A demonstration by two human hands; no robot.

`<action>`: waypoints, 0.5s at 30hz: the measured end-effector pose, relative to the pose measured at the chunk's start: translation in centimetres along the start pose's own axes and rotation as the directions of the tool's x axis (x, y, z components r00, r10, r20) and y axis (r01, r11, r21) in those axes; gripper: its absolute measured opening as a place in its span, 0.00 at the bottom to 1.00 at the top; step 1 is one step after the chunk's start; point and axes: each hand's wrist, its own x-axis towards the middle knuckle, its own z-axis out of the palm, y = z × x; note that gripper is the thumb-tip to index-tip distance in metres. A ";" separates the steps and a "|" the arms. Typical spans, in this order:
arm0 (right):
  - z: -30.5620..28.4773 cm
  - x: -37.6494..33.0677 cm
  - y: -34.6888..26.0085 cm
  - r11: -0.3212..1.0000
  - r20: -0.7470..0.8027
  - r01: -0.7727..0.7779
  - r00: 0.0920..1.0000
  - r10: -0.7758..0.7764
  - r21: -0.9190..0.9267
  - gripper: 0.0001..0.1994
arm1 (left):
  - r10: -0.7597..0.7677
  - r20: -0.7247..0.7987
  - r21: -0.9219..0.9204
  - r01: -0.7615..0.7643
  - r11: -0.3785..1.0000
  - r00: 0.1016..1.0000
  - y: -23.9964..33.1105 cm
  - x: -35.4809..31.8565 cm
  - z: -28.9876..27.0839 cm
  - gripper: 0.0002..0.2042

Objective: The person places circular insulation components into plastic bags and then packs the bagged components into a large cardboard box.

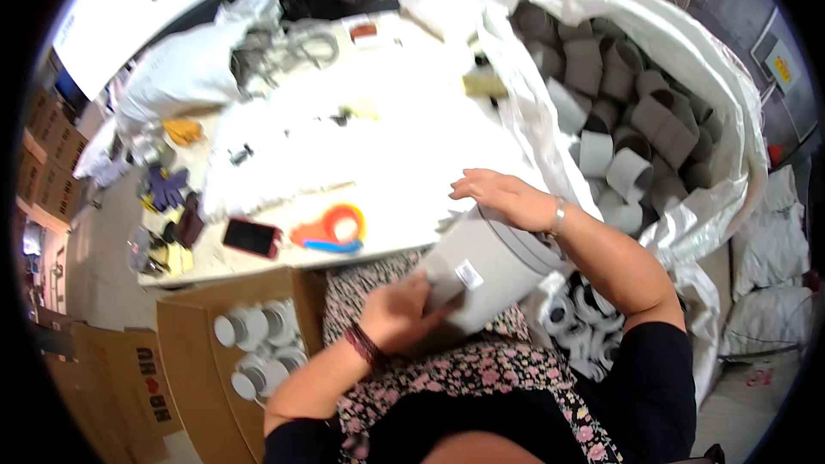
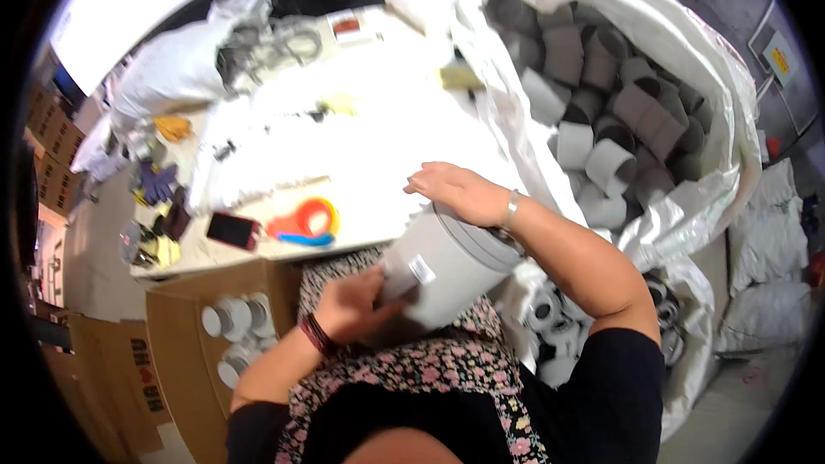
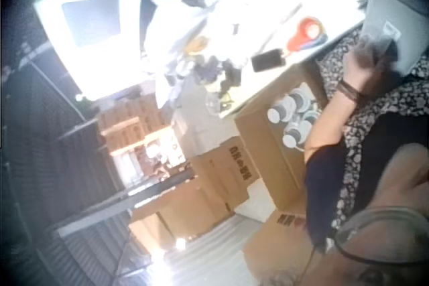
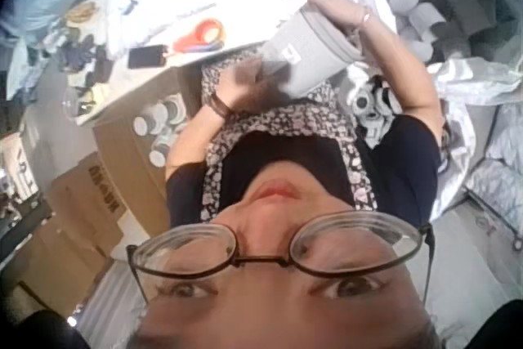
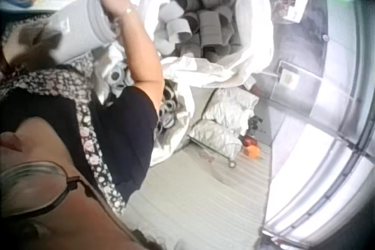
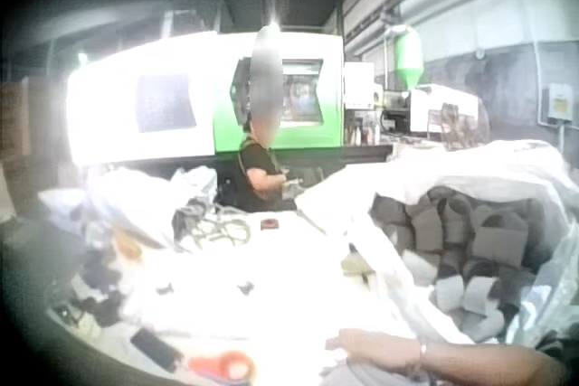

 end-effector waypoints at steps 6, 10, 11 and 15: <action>2.4 1.3 -0.4 0.957 0.402 -0.050 0.913 -0.072 0.286 0.24 | 0.128 -0.182 -0.078 -0.144 0.986 0.975 -2.7 0.1 1.3 0.28; 1.9 0.9 1.0 0.913 0.304 0.135 0.916 -0.263 0.384 0.28 | -0.040 -0.140 -0.447 -0.027 0.894 0.989 -5.3 0.6 -0.1 0.21; -0.1 0.7 -0.4 0.785 0.296 -0.115 0.951 -0.090 0.609 0.29 | -0.156 -0.046 -0.541 0.107 0.834 0.987 -6.3 0.6 -0.8 0.20; 3.1 -3.4 -0.3 0.988 0.457 0.127 0.876 -0.155 0.092 0.25 | -0.038 -0.201 -0.356 -0.037 0.934 0.979 -8.0 2.7 0.6 0.15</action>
